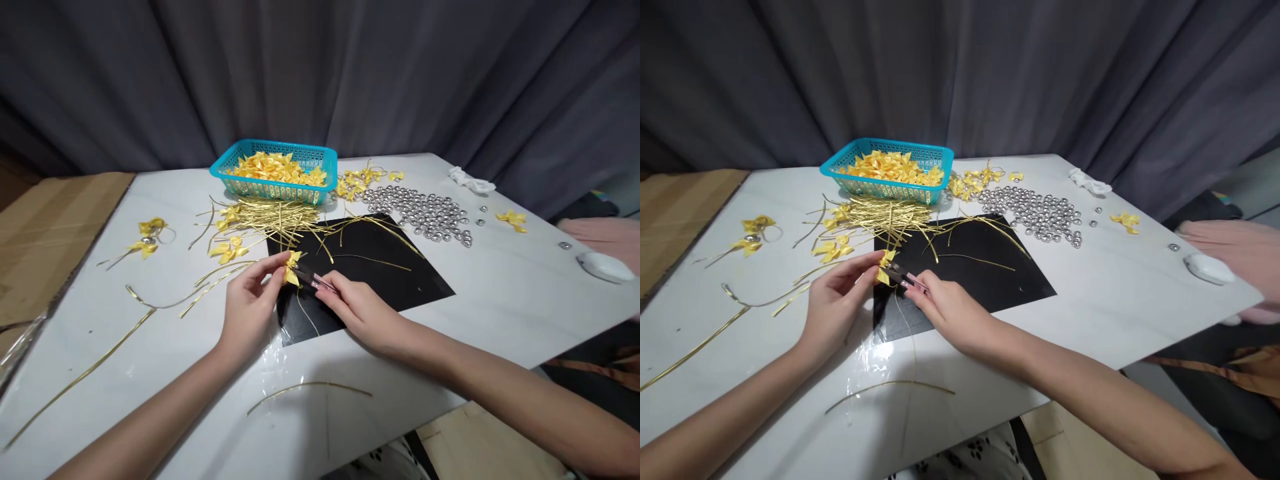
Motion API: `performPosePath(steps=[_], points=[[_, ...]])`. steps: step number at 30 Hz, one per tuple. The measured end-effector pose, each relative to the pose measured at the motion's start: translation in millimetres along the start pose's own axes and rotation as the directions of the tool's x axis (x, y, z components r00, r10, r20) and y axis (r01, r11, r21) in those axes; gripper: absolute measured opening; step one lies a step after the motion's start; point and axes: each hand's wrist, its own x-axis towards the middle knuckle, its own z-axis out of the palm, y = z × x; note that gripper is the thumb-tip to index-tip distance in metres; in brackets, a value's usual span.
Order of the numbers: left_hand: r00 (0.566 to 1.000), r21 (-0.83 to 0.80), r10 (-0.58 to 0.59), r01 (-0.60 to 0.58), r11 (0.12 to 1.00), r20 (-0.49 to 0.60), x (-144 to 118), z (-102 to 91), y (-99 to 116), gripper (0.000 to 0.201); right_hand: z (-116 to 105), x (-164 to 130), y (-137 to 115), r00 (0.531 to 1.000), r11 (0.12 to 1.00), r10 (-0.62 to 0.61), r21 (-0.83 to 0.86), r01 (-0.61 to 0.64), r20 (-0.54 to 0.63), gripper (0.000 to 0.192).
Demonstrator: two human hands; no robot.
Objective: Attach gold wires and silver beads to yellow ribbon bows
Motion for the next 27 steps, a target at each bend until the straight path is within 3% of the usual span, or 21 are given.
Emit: performPosePath(steps=[14,27], points=[[0.999,0.039,0.038,-0.039,0.998,0.031,-1.4,-0.1,1.5,0.017,-7.2,0.0,-2.0,0.997,0.994,-0.03,-0.099,0.037,0.065,0.024],[0.999,0.043,0.027,-0.029,0.999,0.043,-1.9,1.3,5.5,0.015,-9.5,-1.0,4.6,0.996,0.995,-0.06,-0.071,0.064,0.061,0.028]])
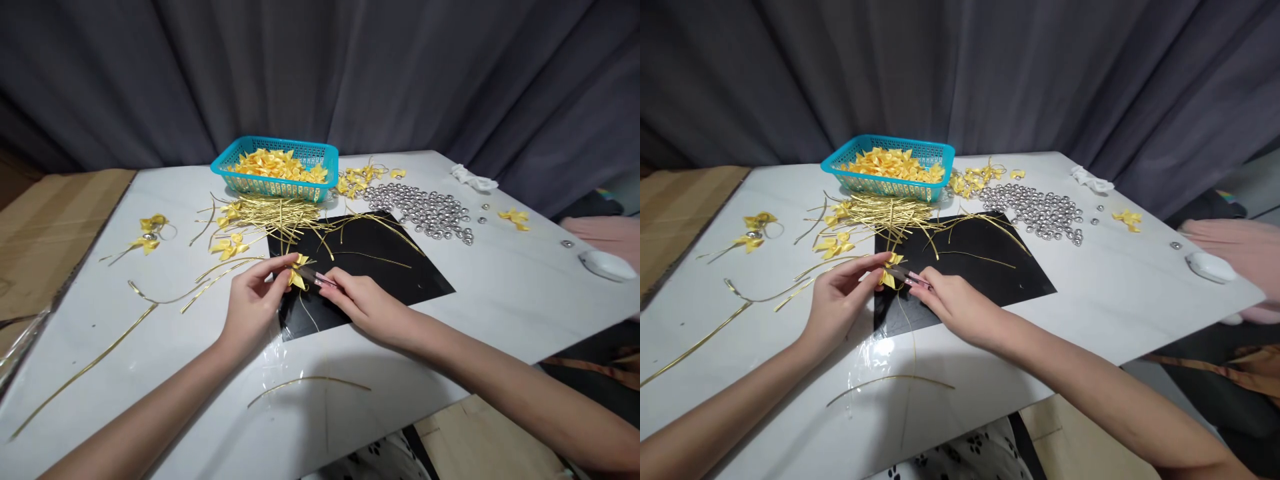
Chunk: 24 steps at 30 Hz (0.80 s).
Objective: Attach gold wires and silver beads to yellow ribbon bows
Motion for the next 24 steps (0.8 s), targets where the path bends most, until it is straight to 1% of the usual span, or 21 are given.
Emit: performPosePath(steps=[15,24], points=[[1.0,0.009,-0.001,0.001,1.0,0.004,-0.8,0.1,-0.4,0.018,0.1,-0.1,-0.3,1.0,1.0,-0.001,-0.006,0.001,0.004,0.028],[0.999,0.041,0.028,-0.029,0.999,0.027,-1.0,-1.4,-1.7,0.019,0.5,0.2,-0.1,1.0,1.0,-0.009,0.002,0.009,-0.005,0.028]])
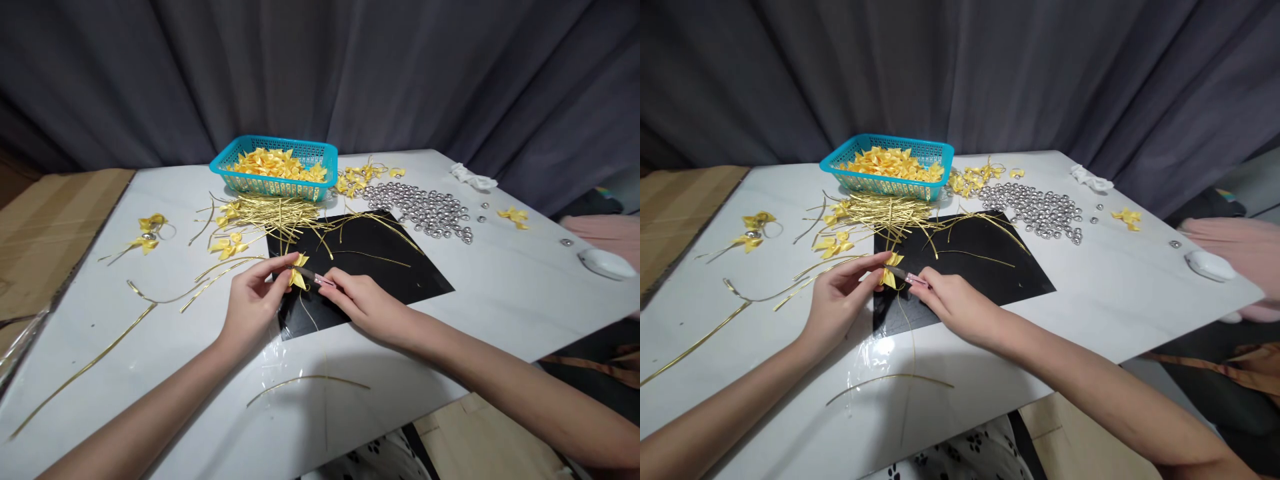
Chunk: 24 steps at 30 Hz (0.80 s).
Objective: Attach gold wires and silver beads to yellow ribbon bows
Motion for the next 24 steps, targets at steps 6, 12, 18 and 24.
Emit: performPosePath(steps=[6,12,18,24], points=[[1.0,0.003,0.011,-0.011,1.0,0.026,0.0,-0.4,-1.7,0.024,-0.4,-0.4,-0.2,1.0,1.0,0.004,0.018,-0.004,0.004,0.027],[1.0,0.016,0.003,-0.004,1.0,0.023,-0.1,-0.3,-2.1,0.023,-0.2,-1.0,1.1,1.0,1.0,-0.006,-0.004,0.006,0.004,0.029],[1.0,0.016,-0.003,0.003,1.0,0.014,-0.2,-0.2,-2.1,0.023,0.5,-1.1,1.2,1.0,1.0,0.002,-0.018,-0.002,0.008,0.028],[1.0,0.014,-0.006,0.006,1.0,0.017,-0.6,-0.4,-1.6,0.024,0.6,-0.7,1.8,1.0,1.0,-0.001,-0.024,0.001,0.006,0.028]])
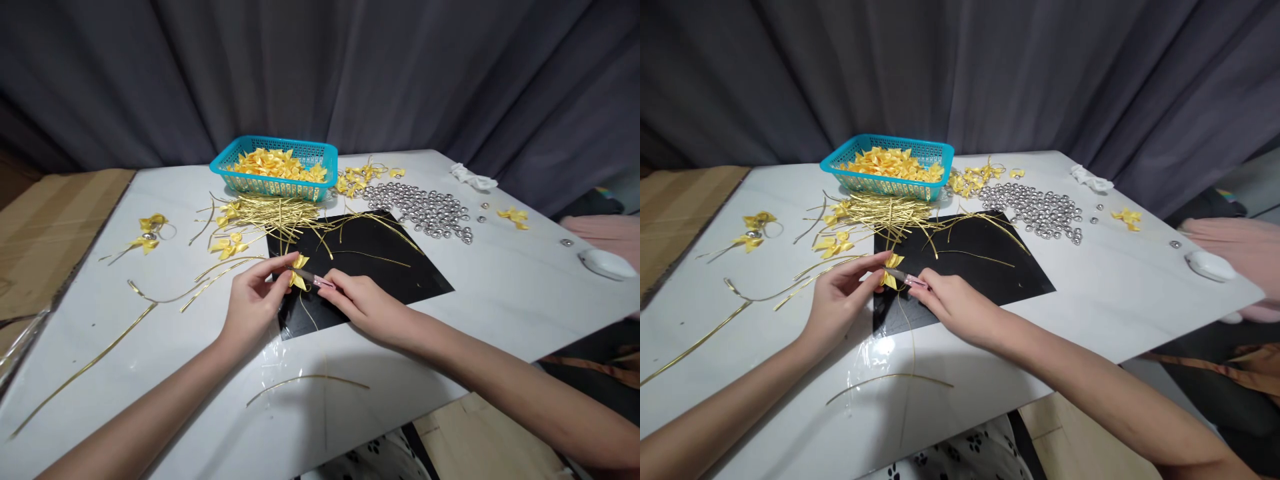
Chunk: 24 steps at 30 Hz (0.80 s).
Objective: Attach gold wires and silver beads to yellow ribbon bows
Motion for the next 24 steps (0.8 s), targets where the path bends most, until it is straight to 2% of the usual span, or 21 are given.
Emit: performPosePath(steps=[16,24], points=[[0.999,0.063,0.01,-0.013,0.998,0.05,-0.1,-1.9,-2.3,0.029,-1.5,-2.0,-1.3,1.0,1.0,0.006,0.009,-0.006,0.027,0.03],[0.999,0.061,0.002,-0.005,0.998,0.045,0.4,-0.5,0.8,0.025,-4.6,-3.2,-1.8,1.0,1.0,0.0,-0.016,0.001,0.031,0.032]])
